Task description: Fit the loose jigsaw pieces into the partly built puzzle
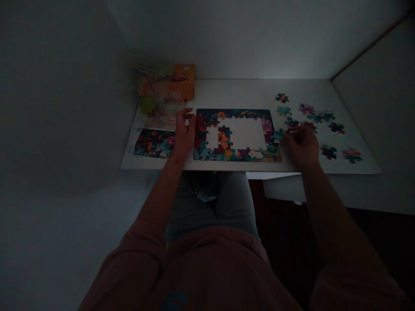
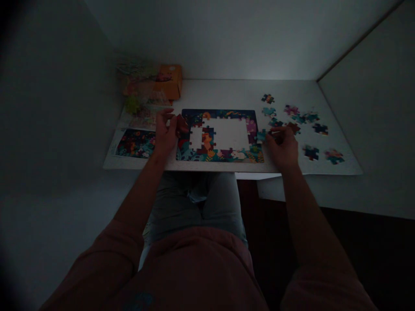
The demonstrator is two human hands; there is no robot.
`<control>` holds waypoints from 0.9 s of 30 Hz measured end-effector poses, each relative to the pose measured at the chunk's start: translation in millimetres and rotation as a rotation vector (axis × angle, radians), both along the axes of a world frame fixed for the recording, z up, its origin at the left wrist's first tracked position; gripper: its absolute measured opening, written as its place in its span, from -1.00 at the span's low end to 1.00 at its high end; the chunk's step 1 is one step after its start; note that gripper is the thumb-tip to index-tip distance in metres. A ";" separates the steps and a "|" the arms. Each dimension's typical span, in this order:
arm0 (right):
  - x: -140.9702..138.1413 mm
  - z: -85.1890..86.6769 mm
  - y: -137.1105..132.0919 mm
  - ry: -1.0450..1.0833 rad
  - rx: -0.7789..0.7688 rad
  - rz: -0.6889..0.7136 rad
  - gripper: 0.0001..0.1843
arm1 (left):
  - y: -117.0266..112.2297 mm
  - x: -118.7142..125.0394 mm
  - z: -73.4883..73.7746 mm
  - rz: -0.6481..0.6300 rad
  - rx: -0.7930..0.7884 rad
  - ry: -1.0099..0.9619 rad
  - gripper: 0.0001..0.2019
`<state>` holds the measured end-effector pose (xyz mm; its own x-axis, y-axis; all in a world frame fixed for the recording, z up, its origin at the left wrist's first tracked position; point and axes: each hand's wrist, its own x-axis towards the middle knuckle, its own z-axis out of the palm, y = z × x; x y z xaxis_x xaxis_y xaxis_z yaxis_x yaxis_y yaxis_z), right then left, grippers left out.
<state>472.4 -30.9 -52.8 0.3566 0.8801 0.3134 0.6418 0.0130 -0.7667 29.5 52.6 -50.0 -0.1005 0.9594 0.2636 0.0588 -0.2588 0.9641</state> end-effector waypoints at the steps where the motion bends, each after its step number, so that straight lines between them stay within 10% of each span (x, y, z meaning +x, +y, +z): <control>1: -0.1 0.1 -0.1 -0.004 -0.011 -0.003 -0.64 | -0.6 0.2 0.2 0.002 -0.004 -0.002 -0.55; 27: -7.7 10.4 -2.3 -0.046 -0.044 0.003 -0.59 | -6.1 4.5 12.3 -0.075 -0.051 0.049 -0.78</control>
